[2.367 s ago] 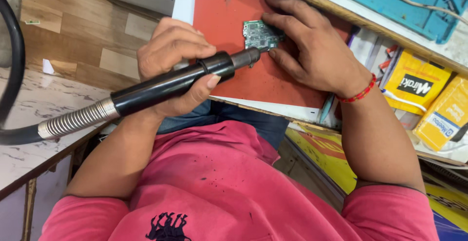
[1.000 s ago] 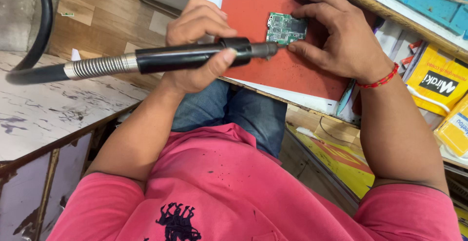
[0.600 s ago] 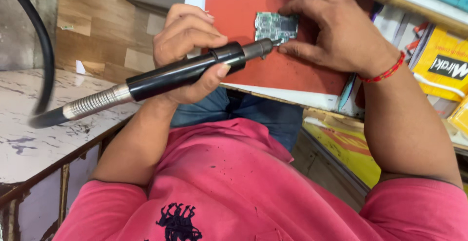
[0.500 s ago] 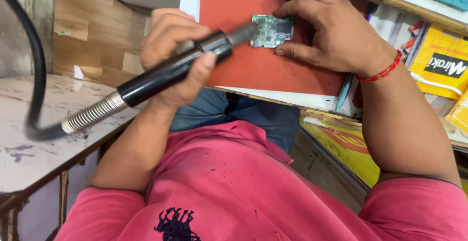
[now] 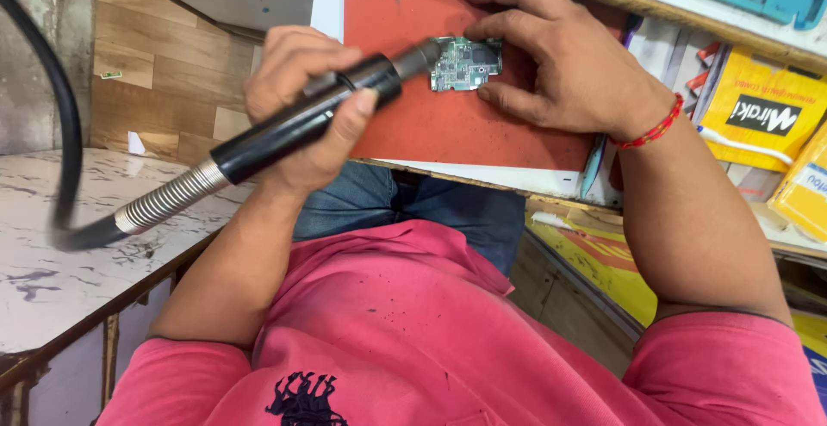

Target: The person uses a hot air gun to apply heat to a small circuit board placed on a red mat. They hold the board steady with one hand while directing the hot air with the other. The person briefly flips the board over to heat the other side before continuing.

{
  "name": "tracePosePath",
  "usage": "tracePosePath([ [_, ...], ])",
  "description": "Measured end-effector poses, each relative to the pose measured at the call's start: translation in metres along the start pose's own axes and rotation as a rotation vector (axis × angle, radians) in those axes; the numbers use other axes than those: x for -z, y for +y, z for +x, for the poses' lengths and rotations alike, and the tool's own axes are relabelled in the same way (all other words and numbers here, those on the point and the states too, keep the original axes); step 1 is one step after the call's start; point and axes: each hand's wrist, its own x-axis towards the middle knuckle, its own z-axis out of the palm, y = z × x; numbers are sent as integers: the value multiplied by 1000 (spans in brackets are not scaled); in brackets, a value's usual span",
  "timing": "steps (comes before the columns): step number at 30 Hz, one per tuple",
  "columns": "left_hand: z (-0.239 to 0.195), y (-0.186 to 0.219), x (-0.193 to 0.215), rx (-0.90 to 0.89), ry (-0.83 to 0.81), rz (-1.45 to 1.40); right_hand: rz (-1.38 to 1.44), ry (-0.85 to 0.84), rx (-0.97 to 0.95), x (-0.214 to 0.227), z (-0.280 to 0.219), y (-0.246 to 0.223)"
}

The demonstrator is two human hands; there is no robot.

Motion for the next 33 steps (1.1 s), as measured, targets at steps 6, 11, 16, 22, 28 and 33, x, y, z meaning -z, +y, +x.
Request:
tracePosePath([
  [6, 2, -3, -1, -159, -89, 77, -4, 3, 16, 1, -1, 2],
  [11, 4, -1, -4, -205, -108, 35, 0, 16, 15, 3, 0, 1],
  [16, -1, -2, 1, -109, -54, 39, 5, 36, 13, -2, 0, -1],
  [22, 0, -4, -6, -73, 123, -25, -24, 39, 25, 1, -2, 2],
  [28, -1, -2, -4, -135, 54, 29, -38, 53, 40, 2, -2, 0],
  [33, -1, -2, 0, -173, -62, 13, -38, 47, 36, 0, -4, 1],
])
